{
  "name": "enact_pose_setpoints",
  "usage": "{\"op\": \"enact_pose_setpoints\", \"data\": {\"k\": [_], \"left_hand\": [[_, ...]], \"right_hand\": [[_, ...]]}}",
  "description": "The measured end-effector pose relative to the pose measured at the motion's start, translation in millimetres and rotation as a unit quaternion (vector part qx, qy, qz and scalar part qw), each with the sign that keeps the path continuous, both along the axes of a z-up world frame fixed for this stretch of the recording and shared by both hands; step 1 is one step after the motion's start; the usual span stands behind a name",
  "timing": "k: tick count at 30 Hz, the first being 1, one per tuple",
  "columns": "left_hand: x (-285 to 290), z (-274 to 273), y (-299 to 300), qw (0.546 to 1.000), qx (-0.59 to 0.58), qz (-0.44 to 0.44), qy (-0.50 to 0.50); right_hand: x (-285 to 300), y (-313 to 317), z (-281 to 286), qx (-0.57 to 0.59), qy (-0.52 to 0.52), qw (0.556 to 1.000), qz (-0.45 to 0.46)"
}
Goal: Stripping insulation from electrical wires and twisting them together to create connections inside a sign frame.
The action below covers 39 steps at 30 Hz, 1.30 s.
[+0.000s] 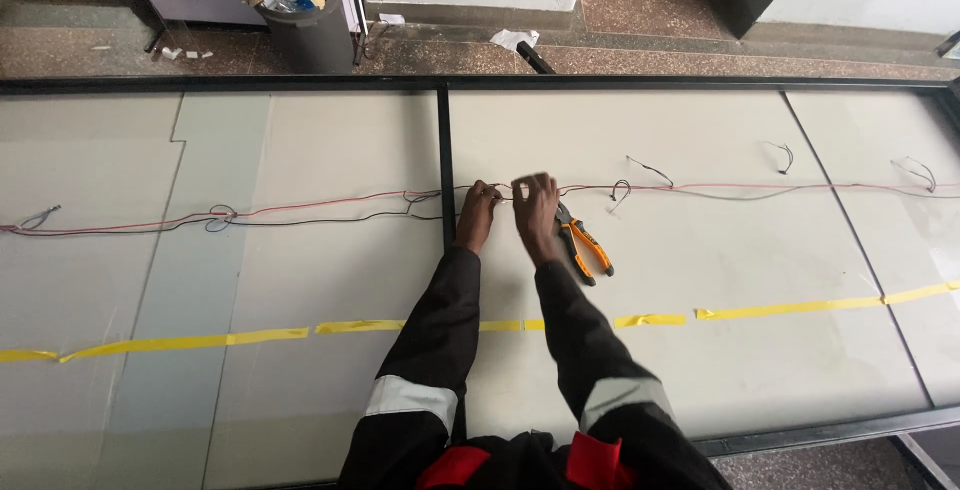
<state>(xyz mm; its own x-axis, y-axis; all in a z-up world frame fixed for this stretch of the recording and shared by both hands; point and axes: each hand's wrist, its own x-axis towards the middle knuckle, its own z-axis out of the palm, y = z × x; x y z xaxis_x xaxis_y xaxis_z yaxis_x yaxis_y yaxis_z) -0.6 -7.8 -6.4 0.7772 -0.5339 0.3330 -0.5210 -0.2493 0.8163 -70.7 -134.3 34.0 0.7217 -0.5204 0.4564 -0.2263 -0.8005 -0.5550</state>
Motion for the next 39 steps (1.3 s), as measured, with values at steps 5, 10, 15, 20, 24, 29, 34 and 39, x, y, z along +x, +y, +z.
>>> {"op": "enact_pose_setpoints", "data": {"k": [5, 10, 15, 20, 24, 29, 34, 39], "left_hand": [[-1, -1, 1, 0.998, 0.056, -0.009, -0.021], [-2, 6, 5, 0.999, 0.048, -0.021, -0.006], [2, 6, 4, 0.996, 0.091, 0.004, -0.019], [4, -13, 1, 0.994, 0.104, -0.003, -0.038], [7, -8, -1, 0.996, 0.087, 0.003, -0.007], [-1, 11, 5, 0.999, 0.031, 0.009, -0.019], [-8, 7, 5, 0.999, 0.032, 0.015, -0.019], [-1, 13, 8, 0.995, 0.065, 0.001, -0.076]], "right_hand": [[-20, 13, -47, 0.071, -0.026, 0.997, -0.012], [-19, 25, -42, 0.057, -0.01, 0.998, 0.022], [-16, 19, -27, -0.034, -0.083, 0.995, 0.036], [1, 7, -36, 0.01, 0.009, 1.0, 0.005], [20, -9, -54, 0.053, 0.081, 0.995, -0.016], [40, -37, -77, 0.104, 0.177, 0.979, -0.014], [10, -20, -54, 0.088, -0.012, 0.996, -0.003], [-32, 11, -52, -0.024, -0.113, 0.993, -0.009]]}}
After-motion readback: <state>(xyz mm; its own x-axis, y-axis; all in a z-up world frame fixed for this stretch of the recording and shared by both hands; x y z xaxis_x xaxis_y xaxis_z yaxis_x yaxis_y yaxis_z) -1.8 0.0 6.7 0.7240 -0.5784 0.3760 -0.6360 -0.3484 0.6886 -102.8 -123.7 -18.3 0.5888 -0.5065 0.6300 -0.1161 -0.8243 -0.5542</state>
